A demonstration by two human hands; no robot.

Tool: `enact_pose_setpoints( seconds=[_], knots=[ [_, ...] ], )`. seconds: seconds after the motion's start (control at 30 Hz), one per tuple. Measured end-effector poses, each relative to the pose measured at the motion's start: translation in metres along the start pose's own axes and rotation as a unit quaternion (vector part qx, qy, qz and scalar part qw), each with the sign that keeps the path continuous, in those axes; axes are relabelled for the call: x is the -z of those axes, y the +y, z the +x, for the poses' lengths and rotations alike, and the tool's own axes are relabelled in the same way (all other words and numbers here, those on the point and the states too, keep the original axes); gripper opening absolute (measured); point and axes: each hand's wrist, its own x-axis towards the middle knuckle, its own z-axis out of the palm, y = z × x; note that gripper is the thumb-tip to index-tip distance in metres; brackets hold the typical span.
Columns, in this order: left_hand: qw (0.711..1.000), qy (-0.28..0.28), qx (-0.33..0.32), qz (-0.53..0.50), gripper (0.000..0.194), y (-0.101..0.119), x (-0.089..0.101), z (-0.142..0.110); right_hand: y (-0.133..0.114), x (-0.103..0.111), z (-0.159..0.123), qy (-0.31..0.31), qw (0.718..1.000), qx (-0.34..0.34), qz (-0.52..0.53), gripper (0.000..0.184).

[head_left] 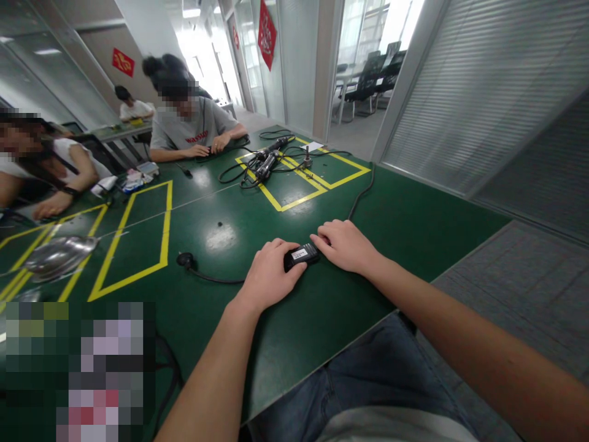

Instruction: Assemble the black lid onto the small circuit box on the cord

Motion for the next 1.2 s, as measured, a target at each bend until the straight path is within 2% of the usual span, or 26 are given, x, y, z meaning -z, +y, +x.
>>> enact_pose_setpoints(
  seconds=[0.17, 0.27, 0.37, 0.43, 0.47, 0.5, 0.63, 0.73, 0.87, 1.07, 1.2],
  knots=[
    [0.996, 0.068, 0.050, -0.038, 0.032, -0.009, -0.004, 0.006, -0.002, 0.002, 0.000, -0.008, 1.000, -0.003, -0.003, 0.042],
    [0.988, 0.109, 0.103, 0.025, 0.038, -0.016, -0.006, 0.008, -0.003, 0.003, 0.001, -0.011, 1.000, -0.006, -0.005, 0.042],
    [0.980, 0.128, 0.129, 0.082, 0.049, -0.016, -0.004, 0.006, -0.004, 0.003, 0.001, -0.013, 1.000, -0.008, -0.009, 0.043],
    [0.973, 0.142, 0.143, 0.114, 0.046, -0.010, 0.001, 0.004, -0.005, 0.004, 0.001, -0.015, 1.000, -0.008, -0.014, 0.044],
    [0.968, 0.145, 0.158, 0.134, 0.037, -0.006, 0.005, 0.002, -0.005, 0.004, 0.000, -0.016, 1.000, -0.008, -0.016, 0.044],
    [0.961, 0.136, 0.181, 0.158, 0.028, -0.002, 0.009, 0.000, -0.006, 0.005, 0.000, -0.017, 1.000, -0.007, -0.019, 0.045],
    [0.944, 0.014, 0.225, 0.240, 0.052, 0.009, 0.018, -0.003, -0.008, 0.006, 0.000, -0.023, 0.999, -0.003, -0.031, 0.049],
    [0.937, -0.039, 0.239, 0.253, 0.054, 0.011, 0.018, -0.001, -0.010, 0.006, 0.000, -0.021, 0.999, -0.009, -0.036, 0.052],
    [0.940, -0.038, 0.242, 0.239, 0.058, 0.012, 0.016, 0.001, -0.009, 0.007, 0.000, -0.014, 0.999, -0.020, -0.037, 0.053],
    [0.947, 0.003, 0.261, 0.185, 0.060, 0.013, 0.019, 0.001, -0.004, 0.006, -0.002, 0.040, 0.998, -0.036, -0.011, 0.049],
    [0.947, -0.021, 0.251, 0.201, 0.057, 0.011, 0.015, 0.001, -0.003, 0.004, 0.000, 0.004, 0.999, -0.031, -0.006, 0.051]
  ],
)
